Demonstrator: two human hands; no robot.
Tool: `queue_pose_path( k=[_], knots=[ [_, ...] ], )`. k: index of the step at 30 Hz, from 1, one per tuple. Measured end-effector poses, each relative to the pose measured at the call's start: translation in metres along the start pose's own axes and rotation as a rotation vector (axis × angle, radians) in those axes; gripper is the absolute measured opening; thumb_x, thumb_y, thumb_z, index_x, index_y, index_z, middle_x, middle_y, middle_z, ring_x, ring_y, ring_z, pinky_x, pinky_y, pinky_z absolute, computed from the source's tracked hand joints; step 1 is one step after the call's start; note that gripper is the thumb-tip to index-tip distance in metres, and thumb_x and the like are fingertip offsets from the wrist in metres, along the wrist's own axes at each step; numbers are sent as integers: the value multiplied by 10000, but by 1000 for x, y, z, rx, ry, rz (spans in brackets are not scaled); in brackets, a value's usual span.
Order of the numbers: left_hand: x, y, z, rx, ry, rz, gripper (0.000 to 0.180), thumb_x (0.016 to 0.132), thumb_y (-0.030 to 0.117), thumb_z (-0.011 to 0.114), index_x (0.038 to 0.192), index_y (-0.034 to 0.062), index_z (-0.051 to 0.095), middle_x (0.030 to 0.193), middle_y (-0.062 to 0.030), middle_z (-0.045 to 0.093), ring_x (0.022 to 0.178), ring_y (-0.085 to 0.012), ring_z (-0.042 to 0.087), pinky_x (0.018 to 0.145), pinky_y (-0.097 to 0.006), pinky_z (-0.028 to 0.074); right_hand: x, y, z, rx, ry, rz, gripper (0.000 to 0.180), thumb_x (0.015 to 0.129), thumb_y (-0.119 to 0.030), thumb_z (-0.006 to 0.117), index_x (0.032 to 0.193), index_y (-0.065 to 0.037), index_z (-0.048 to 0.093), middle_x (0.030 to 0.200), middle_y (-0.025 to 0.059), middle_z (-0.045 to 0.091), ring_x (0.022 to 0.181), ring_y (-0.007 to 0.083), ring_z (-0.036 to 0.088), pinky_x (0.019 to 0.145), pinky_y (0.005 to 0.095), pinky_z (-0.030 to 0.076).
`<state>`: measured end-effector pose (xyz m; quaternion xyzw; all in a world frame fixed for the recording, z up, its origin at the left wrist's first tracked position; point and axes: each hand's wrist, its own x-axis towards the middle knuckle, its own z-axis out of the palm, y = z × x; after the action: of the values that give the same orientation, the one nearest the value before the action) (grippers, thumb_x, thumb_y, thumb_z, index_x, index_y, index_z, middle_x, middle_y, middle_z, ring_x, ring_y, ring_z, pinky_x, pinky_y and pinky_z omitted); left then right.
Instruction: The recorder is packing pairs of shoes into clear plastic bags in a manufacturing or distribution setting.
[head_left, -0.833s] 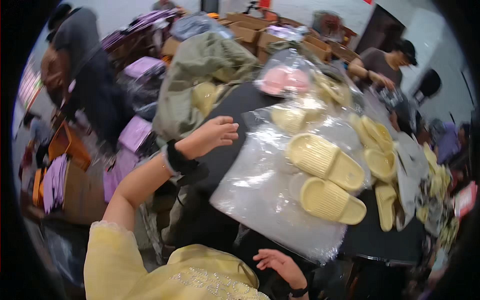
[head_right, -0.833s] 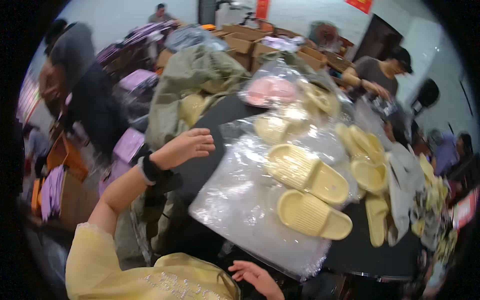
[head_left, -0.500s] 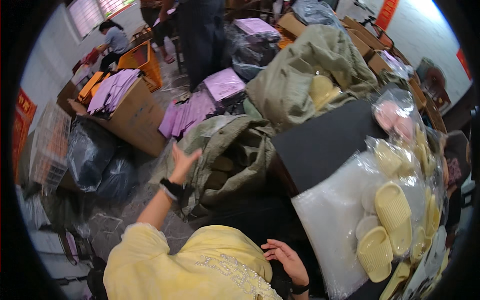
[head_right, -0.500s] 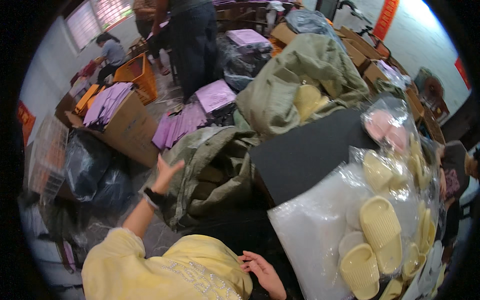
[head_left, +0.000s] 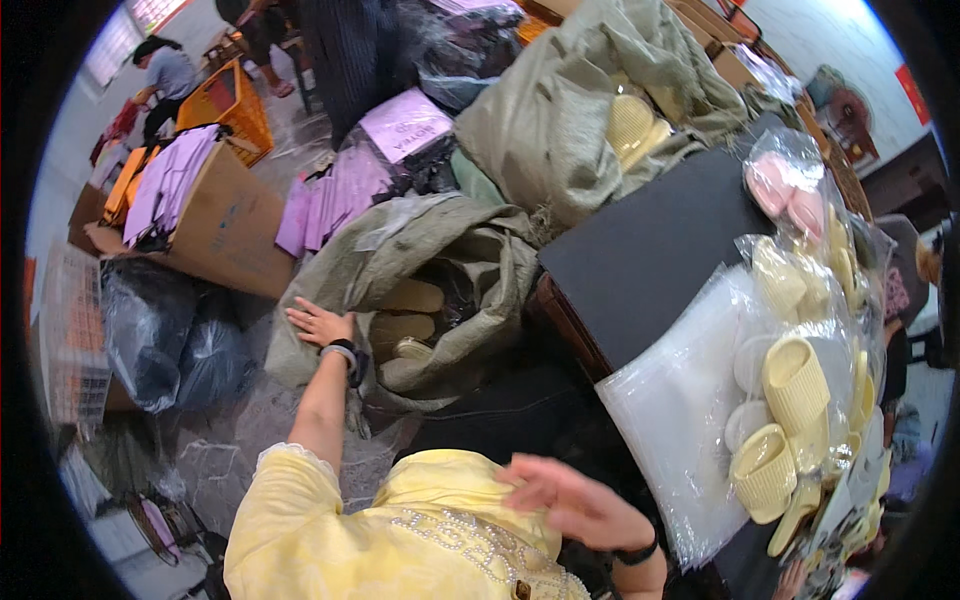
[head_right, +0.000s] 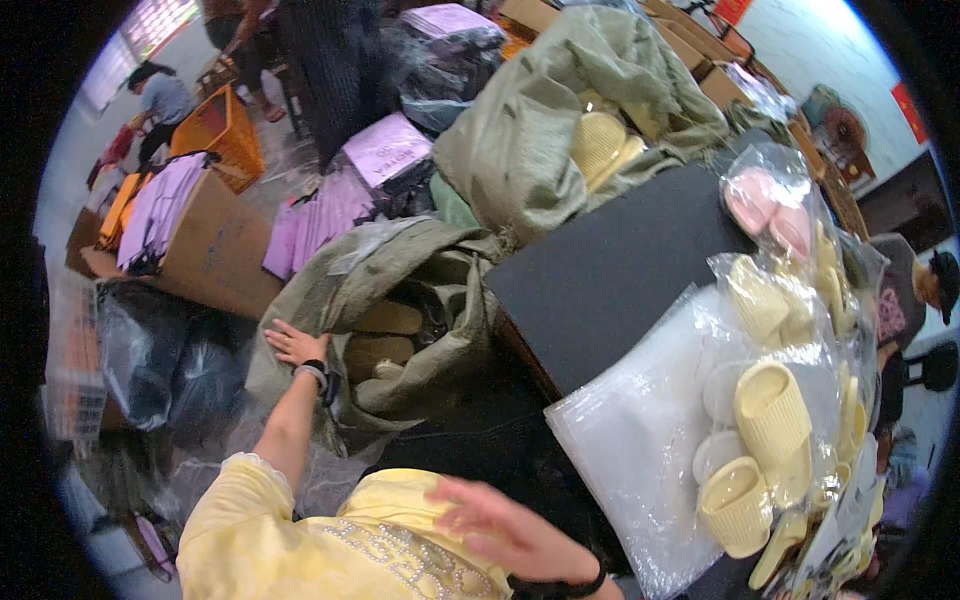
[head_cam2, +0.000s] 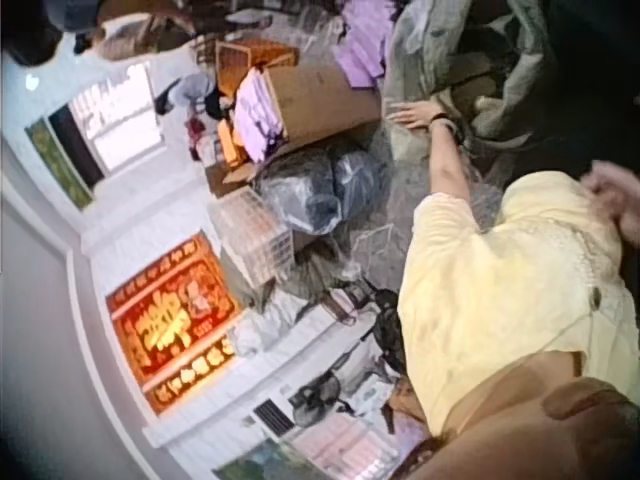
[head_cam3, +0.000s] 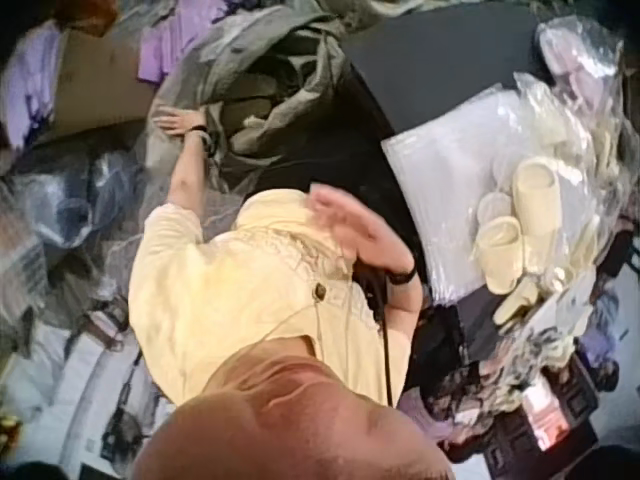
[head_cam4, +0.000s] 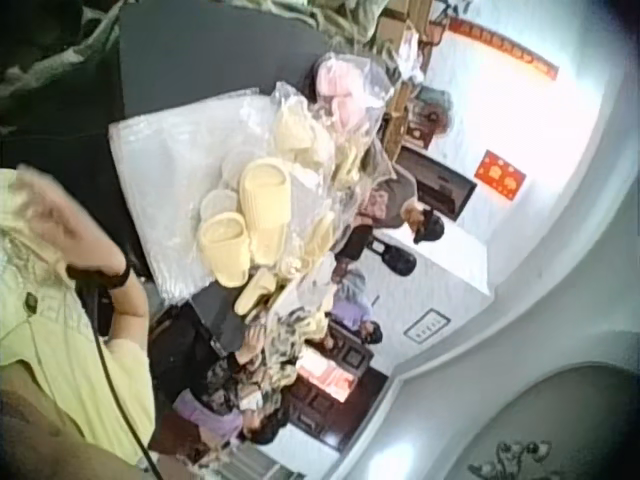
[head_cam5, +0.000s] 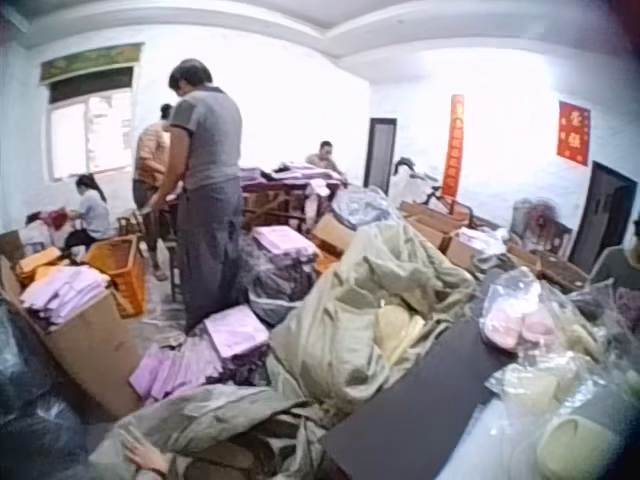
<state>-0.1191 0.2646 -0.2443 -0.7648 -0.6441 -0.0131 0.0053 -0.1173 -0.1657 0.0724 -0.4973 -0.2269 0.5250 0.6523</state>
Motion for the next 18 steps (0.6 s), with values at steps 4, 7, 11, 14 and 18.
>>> queue_pose_path(
  k=[4, 7, 11, 14, 18],
  knots=[
    [41, -28, 42, -191, -353, 239, 776, 725, 323, 687, 1333, 51, 288, 1102, -235, 563, 1045, -378, 529, 927, -491, 359, 27, 40, -34, 93, 196, 115, 483, 963, -176, 413, 1385, -8, 248, 1342, 132, 389, 1110, 173, 481, 942, 309, 405],
    [54, -55, 103, -246, -408, 455, 434, 768, 267, 607, 1116, 23, 521, 954, -248, 613, 921, -415, 570, 819, -465, 435, 10, 43, -28, 145, 49, 216, 440, 967, -165, 403, 1358, 15, 310, 1284, 117, 464, 1080, 166, 499, 953, 309, 393],
    [27, -51, 108, -344, -536, 516, 253, 802, 186, 549, 916, -35, 594, 848, -269, 613, 799, -443, 567, 706, -458, 446, -48, 30, -23, -383, 331, 152, 416, 932, -181, 491, 1299, -3, 408, 1221, 102, 498, 1069, 185, 500, 933, 314, 390],
    [51, -55, 111, -211, -434, 655, 466, 803, 326, 623, 1058, -60, 575, 1000, -250, 621, 955, -387, 584, 824, -426, 450, -109, 13, 10, -476, 618, 225, 438, 912, -193, 513, 1297, -10, 409, 1209, 144, 480, 1001, 235, 532, 889, 318, 422],
    [43, -31, 99, -46, -33, 599, 701, 742, 354, 689, 1197, -113, 430, 1147, -298, 493, 1117, -389, 440, 956, -446, 357, -198, -19, 69, -300, 795, 368, 430, 922, -201, 498, 1289, 7, 412, 1174, 145, 509, 1039, 224, 525, 898, 322, 420]
  ],
)
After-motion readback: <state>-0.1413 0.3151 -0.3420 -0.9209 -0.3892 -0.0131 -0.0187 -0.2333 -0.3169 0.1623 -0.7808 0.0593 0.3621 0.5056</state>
